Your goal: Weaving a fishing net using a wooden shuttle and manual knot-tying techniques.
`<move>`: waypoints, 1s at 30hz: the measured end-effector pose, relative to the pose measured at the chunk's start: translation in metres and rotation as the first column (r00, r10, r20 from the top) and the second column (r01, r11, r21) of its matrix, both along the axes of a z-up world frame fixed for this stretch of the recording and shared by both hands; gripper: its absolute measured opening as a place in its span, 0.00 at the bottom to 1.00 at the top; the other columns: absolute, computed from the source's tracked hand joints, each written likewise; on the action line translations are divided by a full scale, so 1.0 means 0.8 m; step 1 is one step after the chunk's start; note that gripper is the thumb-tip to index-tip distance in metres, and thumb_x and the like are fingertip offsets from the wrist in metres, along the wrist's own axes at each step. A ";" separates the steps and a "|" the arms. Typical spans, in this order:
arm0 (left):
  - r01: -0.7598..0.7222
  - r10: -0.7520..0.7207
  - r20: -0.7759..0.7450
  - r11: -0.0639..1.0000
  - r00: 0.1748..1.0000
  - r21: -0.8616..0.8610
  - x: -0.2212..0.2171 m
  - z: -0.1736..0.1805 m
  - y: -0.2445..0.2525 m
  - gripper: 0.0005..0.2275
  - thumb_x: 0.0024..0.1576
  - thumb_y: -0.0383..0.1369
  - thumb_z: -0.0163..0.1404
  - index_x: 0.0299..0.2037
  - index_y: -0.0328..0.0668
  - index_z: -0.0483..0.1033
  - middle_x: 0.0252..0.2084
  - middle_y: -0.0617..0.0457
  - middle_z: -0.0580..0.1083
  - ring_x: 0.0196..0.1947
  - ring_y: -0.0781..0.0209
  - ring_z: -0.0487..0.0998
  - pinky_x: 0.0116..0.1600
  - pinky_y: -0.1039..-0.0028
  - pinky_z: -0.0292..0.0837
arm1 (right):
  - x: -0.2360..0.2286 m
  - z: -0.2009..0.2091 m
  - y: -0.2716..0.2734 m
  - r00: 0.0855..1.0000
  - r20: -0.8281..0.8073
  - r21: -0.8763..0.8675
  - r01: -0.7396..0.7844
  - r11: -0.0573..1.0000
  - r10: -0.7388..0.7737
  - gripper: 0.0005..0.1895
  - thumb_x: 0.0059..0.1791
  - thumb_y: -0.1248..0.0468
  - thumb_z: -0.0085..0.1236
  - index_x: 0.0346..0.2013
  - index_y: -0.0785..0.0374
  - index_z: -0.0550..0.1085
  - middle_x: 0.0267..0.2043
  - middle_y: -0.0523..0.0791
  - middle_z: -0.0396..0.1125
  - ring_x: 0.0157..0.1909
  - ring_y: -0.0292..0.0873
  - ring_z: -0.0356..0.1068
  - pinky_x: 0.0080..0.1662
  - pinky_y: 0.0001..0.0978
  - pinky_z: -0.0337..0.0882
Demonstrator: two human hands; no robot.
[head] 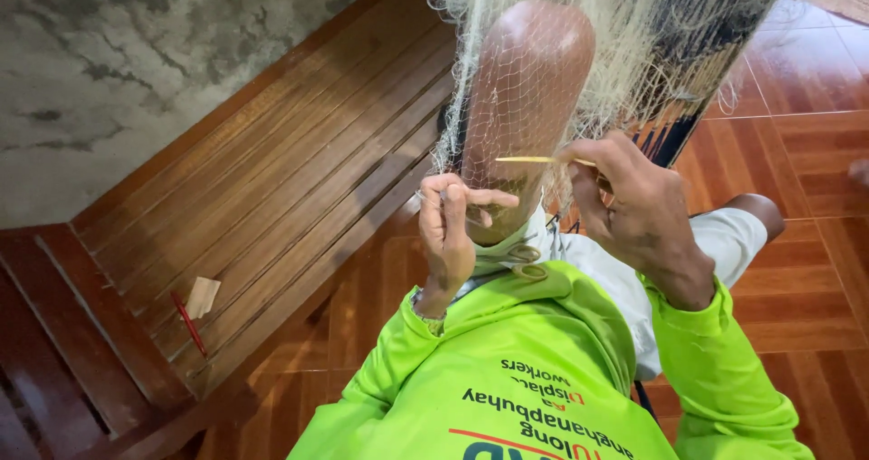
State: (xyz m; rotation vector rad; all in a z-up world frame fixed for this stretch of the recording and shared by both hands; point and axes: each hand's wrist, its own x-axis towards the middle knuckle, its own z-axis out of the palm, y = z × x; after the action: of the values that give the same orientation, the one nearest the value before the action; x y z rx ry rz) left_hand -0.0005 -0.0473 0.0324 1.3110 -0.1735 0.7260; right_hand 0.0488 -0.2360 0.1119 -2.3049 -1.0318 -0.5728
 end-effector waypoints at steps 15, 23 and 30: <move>0.114 -0.106 0.062 0.983 0.992 -0.143 0.021 -0.032 0.001 0.09 0.72 0.36 0.29 0.43 0.43 0.58 0.31 0.39 0.82 0.22 0.74 0.74 0.30 0.93 0.66 | 0.014 -0.016 0.000 0.946 -0.223 0.316 -0.156 0.936 0.234 0.10 0.54 0.75 0.51 0.46 0.60 0.74 0.28 0.48 0.62 0.21 0.39 0.58 0.24 0.32 0.62; 0.152 -0.140 0.083 0.975 0.987 -0.162 0.024 -0.038 -0.006 0.07 0.73 0.35 0.29 0.43 0.45 0.56 0.31 0.37 0.82 0.23 0.72 0.75 0.31 0.92 0.65 | 0.019 -0.017 0.005 0.931 -0.221 0.356 -0.201 0.912 0.292 0.10 0.54 0.75 0.51 0.47 0.62 0.75 0.29 0.47 0.64 0.20 0.37 0.57 0.23 0.29 0.60; 0.144 -0.138 0.079 0.986 0.987 -0.087 0.032 -0.059 0.003 0.09 0.73 0.38 0.26 0.44 0.46 0.55 0.31 0.40 0.83 0.21 0.75 0.73 0.32 0.96 0.63 | 0.027 -0.027 0.004 0.935 -0.230 0.364 -0.176 0.915 0.271 0.08 0.54 0.74 0.51 0.46 0.66 0.75 0.28 0.49 0.65 0.18 0.38 0.57 0.20 0.28 0.58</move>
State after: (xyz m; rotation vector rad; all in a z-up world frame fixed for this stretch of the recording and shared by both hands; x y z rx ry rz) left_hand 0.0254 -0.0447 -0.0148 1.1727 -0.2853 0.6535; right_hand 0.0708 -0.2330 0.0900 -1.8670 -0.9615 -0.2945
